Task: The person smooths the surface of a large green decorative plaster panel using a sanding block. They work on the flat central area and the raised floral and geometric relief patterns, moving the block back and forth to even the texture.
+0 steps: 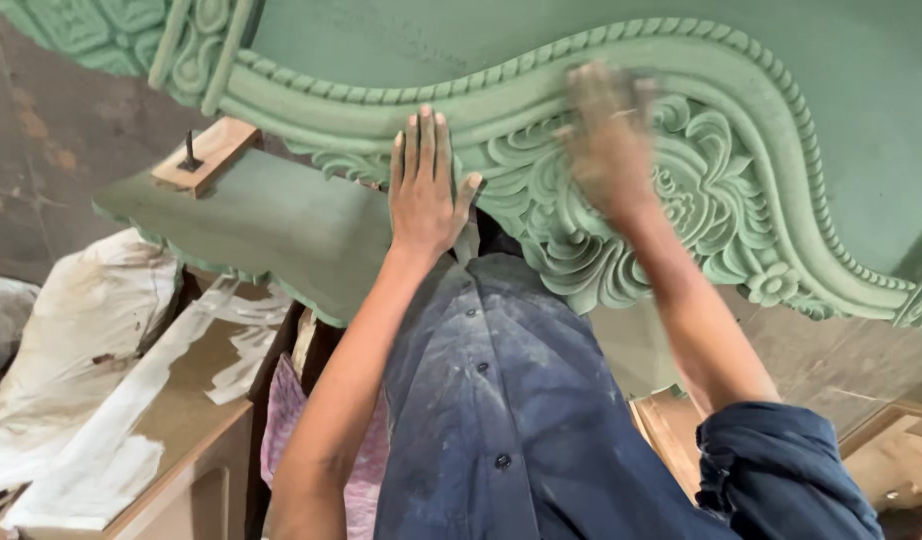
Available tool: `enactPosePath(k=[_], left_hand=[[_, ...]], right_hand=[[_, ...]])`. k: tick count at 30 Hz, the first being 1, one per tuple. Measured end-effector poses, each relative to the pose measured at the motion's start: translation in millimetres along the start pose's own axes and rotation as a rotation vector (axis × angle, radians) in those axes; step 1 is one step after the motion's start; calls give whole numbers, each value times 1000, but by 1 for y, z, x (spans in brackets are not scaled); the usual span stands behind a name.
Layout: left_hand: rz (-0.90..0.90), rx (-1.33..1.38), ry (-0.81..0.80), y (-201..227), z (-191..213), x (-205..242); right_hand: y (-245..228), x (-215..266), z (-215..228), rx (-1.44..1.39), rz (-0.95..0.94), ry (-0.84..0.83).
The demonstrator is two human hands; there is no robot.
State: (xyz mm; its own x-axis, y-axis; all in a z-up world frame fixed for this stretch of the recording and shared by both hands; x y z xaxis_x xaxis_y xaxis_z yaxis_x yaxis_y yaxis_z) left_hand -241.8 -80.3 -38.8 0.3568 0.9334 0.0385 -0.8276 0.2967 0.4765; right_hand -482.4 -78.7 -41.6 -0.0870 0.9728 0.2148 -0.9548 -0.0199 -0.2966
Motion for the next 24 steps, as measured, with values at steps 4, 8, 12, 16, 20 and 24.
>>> enactPosePath(k=[4, 8, 12, 16, 20, 24], left_hand=[[-29, 3, -17, 16, -12, 3], [-48, -9, -46, 26, -21, -3], [-128, 1, -46, 59, -37, -15], [-199, 53, -11, 86, -46, -28], [-176, 67, -27, 106, -60, -44], [-204, 61, 4, 128, -73, -55]], right_hand=[[57, 1, 17, 63, -400, 255], [-22, -22, -13, 0, -60, 441], [17, 10, 4, 74, -86, 279], [95, 29, 37, 102, -527, 344], [84, 1, 19, 60, -586, 564], [84, 13, -18, -55, -350, 254]])
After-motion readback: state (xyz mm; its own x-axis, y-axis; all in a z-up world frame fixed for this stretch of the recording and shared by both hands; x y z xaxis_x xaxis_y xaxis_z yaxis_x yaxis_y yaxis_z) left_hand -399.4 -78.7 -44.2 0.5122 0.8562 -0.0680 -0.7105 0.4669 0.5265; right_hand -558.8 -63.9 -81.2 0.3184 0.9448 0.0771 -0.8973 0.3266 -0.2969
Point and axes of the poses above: each hand's wrist, its own x-axis away from the middle knuckle, its own z-axis out of the back of the hand, y = z × x, the point moved 8 cm from there along -x, towards the middle knuckle, and after that the axes turned 4 degrees about y, right-handed, at the moved point
